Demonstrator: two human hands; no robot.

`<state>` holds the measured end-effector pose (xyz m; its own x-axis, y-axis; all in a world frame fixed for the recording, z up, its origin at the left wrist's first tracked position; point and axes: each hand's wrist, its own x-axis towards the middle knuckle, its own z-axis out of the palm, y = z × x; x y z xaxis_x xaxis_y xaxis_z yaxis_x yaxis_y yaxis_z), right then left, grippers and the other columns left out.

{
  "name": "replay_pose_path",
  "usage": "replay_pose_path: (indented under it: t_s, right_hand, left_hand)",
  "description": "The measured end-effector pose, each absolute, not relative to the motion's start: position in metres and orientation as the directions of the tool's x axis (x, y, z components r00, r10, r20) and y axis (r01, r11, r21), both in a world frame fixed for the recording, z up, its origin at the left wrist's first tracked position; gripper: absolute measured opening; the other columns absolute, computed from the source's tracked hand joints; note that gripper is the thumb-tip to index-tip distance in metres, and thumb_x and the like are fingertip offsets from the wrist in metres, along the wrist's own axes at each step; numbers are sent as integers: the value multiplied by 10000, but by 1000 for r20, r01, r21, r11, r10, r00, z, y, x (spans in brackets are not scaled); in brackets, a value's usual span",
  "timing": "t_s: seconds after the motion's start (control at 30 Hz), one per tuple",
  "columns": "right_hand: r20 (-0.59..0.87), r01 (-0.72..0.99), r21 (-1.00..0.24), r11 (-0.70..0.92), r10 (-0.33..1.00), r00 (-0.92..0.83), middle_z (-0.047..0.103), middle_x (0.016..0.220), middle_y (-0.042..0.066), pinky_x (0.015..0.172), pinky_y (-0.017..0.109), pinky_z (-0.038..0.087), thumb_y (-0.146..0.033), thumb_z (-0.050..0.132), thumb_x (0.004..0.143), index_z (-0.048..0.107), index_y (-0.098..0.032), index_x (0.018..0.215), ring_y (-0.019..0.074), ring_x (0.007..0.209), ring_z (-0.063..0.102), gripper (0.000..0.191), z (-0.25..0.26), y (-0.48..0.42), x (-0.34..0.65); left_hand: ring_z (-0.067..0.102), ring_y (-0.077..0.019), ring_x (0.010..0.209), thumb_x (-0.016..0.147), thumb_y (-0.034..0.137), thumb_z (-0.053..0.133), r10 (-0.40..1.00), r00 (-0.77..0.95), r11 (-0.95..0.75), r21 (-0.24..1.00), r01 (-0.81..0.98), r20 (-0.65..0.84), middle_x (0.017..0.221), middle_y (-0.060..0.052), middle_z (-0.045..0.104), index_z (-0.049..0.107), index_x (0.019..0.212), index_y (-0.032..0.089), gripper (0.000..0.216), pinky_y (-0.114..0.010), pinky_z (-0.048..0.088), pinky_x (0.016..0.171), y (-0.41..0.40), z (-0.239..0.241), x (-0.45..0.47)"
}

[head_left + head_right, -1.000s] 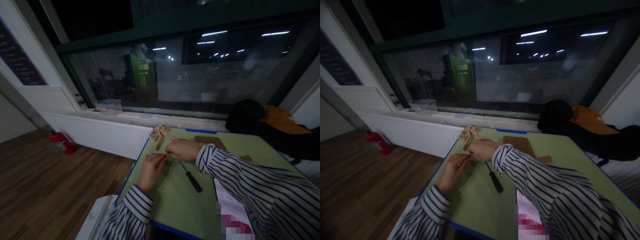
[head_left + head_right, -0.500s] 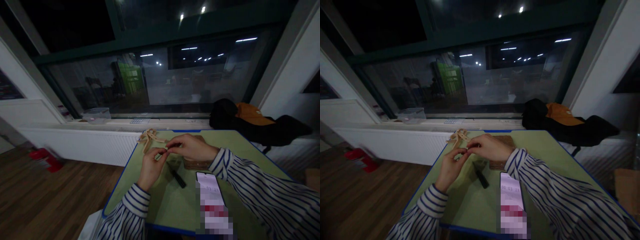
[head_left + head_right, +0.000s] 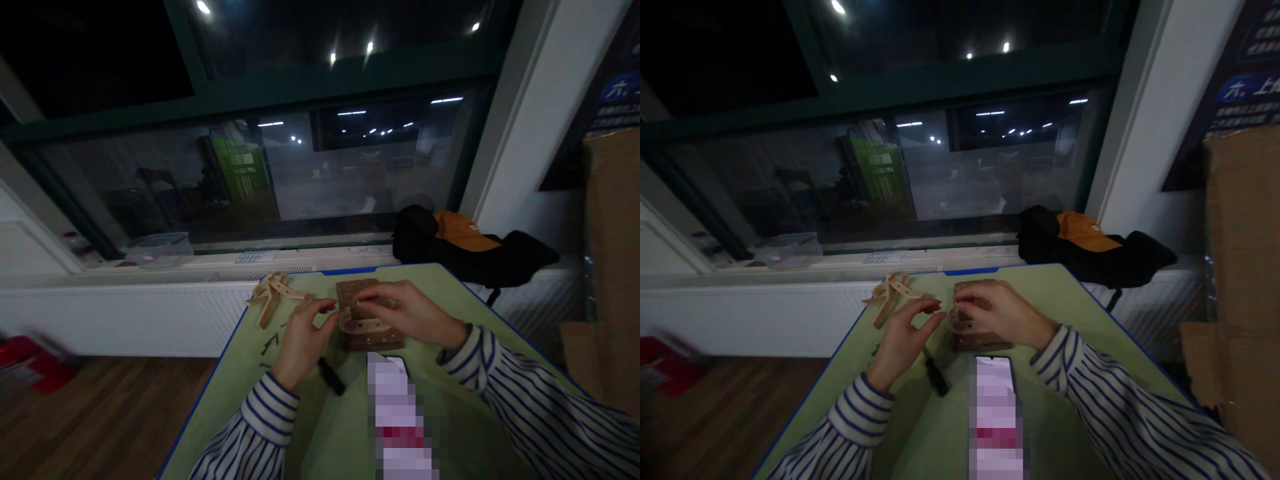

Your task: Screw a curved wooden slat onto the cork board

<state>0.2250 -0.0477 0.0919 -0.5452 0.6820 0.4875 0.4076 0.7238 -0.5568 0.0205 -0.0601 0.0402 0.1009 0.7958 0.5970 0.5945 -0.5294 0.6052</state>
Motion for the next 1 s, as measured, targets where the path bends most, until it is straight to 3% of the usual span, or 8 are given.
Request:
replay_pose_path:
  t_s: [0.2, 0.53, 0.8, 1.0]
  right_hand:
    - [503, 484, -580, 655, 755, -420, 691, 963, 59, 711, 275, 514, -304, 502, 860, 645, -173, 1004, 180, 865, 641, 241, 75, -37, 252]
    - [436, 616, -522, 591, 805, -403, 691, 887, 49, 682, 279, 491, -256, 504, 864, 647, -188, 981, 166, 774, 631, 196, 47, -25, 269]
    - [256, 556, -461, 692, 704, -663, 665, 827, -9, 716, 223, 422, -189, 535, 849, 644, -206, 914, 111, 781, 602, 128, 68, -8, 270]
    - [76, 579, -391, 715, 652, -754, 619, 790, -22, 695, 232, 376, -181, 484, 882, 610, -218, 895, 105, 763, 559, 132, 79, 3, 268]
  left_hand:
    - [606, -190, 898, 788, 282, 621, 819, 192, -544, 624, 560, 541, 934, -49, 675, 643, 948, 187, 187, -330, 472, 821, -43, 31, 29]
    - [581, -197, 1045, 776, 320, 631, 913, 223, -407, 740, 535, 341, 1147, -40, 621, 535, 1160, 240, 404, -362, 462, 918, -36, -5, 29]
    - [617, -183, 994, 791, 277, 614, 947, 223, -319, 743, 588, 231, 1083, -25, 658, 554, 1124, 245, 339, -336, 498, 888, -35, -10, 30]
    - [671, -157, 871, 760, 290, 650, 932, 190, -359, 723, 591, 308, 1003, 10, 695, 581, 1065, 273, 312, -235, 560, 765, -35, -18, 29]
